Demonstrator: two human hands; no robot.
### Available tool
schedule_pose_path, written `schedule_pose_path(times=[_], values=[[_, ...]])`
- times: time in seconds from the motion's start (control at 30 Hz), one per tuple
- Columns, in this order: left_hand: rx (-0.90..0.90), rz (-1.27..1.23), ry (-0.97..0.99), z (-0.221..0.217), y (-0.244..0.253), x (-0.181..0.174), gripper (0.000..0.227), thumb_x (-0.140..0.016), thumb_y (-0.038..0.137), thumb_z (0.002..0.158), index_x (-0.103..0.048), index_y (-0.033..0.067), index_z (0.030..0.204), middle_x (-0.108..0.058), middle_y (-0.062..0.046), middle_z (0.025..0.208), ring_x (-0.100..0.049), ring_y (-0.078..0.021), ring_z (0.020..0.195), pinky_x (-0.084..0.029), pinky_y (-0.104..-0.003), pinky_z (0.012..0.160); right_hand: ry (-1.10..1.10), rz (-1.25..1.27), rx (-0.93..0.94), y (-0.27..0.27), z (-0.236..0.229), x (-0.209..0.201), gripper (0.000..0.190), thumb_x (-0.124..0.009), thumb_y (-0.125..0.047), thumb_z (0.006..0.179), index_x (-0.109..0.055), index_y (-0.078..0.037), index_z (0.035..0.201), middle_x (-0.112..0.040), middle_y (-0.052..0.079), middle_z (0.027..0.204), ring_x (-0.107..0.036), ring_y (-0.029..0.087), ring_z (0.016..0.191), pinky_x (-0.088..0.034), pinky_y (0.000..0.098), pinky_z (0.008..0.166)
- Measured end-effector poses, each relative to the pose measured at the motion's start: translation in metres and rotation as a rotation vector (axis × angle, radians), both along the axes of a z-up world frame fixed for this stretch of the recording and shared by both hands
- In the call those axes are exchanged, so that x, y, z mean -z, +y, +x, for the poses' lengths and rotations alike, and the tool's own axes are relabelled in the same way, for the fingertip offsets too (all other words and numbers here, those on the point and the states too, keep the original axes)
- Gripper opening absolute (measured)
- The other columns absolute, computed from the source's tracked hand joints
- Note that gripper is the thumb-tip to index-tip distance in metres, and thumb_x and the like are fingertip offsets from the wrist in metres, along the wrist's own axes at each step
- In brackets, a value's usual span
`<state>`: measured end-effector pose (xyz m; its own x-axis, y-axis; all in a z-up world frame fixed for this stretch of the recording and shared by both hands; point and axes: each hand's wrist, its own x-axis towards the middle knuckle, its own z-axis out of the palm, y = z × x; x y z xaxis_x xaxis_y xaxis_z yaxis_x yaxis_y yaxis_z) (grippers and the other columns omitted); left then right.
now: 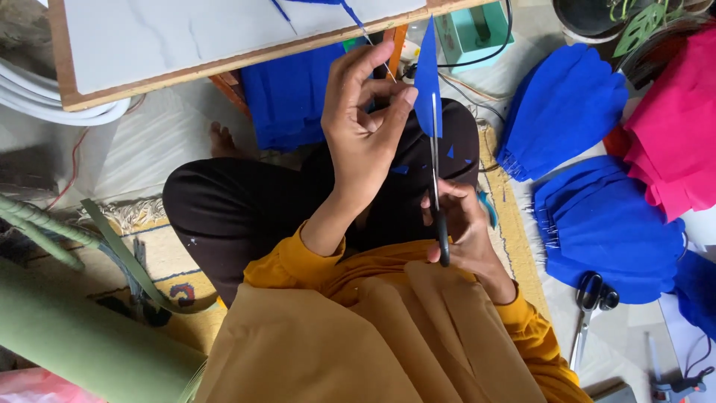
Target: Assembling blue fabric components by cutting cord and using a hot glue gun
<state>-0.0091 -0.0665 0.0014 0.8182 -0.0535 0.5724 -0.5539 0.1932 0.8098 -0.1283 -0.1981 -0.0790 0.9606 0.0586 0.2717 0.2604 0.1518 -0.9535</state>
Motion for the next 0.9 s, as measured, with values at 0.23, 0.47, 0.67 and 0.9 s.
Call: schedule_pose_path(times=[0.23,0.47,0.67,0.9], values=[[0.031,-0.011,0.014,-0.002,0.0,0.0,0.047,-0.066,-0.009,0.085,-0.045,0.0105,0.122,-0.042,-0.002,0.124,-0.064,-0.0113,0.089,-0.056,-0.013,0.07,-0.007,-0.047,0.038,0.001,0.0,-0.001,0.086,-0.079,-0.031,0.053,-0.039,-0.006,0.125,-0.052,0.005,0.097,-0.051,0.013,0.076,-0.044,0.0219,0.066],[0.036,-0.008,0.018,-0.002,0.0,0.001,0.046,-0.067,-0.007,0.085,-0.046,0.0107,0.122,-0.042,-0.002,0.124,-0.064,-0.0108,0.09,-0.054,-0.012,0.065,-0.012,-0.111,0.082,0.004,0.0,-0.004,0.079,-0.076,-0.028,0.057,-0.04,-0.008,0.125,-0.054,0.003,0.089,-0.052,0.012,0.072,-0.043,0.02,0.061],[0.029,-0.007,0.013,-0.004,-0.001,-0.002,0.043,-0.066,-0.003,0.085,-0.046,0.0097,0.122,-0.041,-0.004,0.124,-0.064,-0.0116,0.088,-0.057,-0.013,0.068,-0.053,-0.144,0.134,0.006,-0.001,-0.004,0.072,-0.072,0.008,0.062,-0.041,-0.007,0.125,-0.054,0.005,0.091,-0.051,0.009,0.065,-0.045,0.0168,0.055],[0.029,0.004,0.014,-0.008,-0.001,-0.009,0.044,-0.066,-0.005,0.085,-0.046,0.0094,0.121,-0.043,-0.003,0.123,-0.063,-0.0097,0.087,-0.051,-0.013,0.063,0.021,-0.152,0.21,0.003,-0.005,0.006,0.065,-0.069,0.011,0.064,-0.045,-0.006,0.121,-0.055,0.004,0.086,-0.054,0.008,0.067,-0.045,0.0164,0.057]])
